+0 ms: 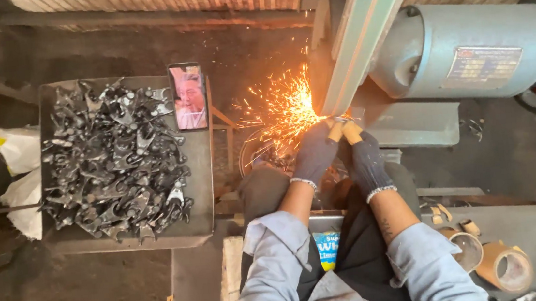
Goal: The person repeatedly picks up small metal parts from a tray and grinds them against a rotating belt sander, creating sparks. They hold each part with gloved hands, press it against the belt, then return it to the tray. A smartphone playing a video is visible nearby.
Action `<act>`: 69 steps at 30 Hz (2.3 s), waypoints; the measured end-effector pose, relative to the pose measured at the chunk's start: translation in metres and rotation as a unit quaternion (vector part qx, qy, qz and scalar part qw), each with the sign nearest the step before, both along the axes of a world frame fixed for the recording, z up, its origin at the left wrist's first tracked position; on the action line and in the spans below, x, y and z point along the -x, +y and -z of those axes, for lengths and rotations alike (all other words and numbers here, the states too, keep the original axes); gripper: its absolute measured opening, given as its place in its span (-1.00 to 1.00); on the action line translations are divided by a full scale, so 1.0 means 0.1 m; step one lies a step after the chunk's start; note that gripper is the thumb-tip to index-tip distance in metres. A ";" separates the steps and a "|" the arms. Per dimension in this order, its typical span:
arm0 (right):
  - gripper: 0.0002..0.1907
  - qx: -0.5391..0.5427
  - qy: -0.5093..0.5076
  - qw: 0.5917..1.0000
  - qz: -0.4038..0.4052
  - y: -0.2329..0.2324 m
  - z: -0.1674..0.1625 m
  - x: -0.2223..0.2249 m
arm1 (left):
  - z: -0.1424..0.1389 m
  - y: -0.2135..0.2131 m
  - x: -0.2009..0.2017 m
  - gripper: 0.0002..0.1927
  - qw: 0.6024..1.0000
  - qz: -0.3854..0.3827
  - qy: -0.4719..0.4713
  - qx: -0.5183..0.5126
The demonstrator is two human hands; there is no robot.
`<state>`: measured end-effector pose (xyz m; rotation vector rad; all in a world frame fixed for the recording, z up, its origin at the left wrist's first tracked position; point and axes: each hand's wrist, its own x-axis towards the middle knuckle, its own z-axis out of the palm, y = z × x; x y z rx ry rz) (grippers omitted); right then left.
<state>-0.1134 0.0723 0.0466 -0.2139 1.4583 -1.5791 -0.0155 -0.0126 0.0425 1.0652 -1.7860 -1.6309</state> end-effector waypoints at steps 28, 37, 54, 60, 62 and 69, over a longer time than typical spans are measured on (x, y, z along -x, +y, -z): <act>-0.52 -0.008 0.073 0.988 -0.134 -0.02 -0.11 -0.14 | 0.22 -0.20 -0.14 -0.74 0.864 0.054 0.303 -0.398; -0.25 0.132 0.155 0.960 -0.194 0.23 -0.99 -0.19 | -0.28 -0.12 -0.47 -0.49 0.955 0.216 0.203 -0.013; -0.41 0.102 0.457 0.819 -0.332 0.75 -0.77 -0.16 | -0.87 0.53 -0.85 -0.34 0.910 0.072 -0.020 0.408; -0.45 0.119 0.120 0.955 -0.243 0.31 -0.73 -0.19 | -0.57 -0.03 -0.48 -0.70 0.953 0.170 0.159 -0.195; -0.57 0.078 0.232 0.952 -0.183 0.10 -0.57 -0.23 | -0.33 -0.22 -0.32 -0.73 0.961 0.133 0.142 -0.197; -0.61 -0.076 0.166 0.969 -0.164 -0.10 -0.29 -0.15 | 0.12 -0.25 -0.34 -0.68 0.965 0.095 0.133 -0.204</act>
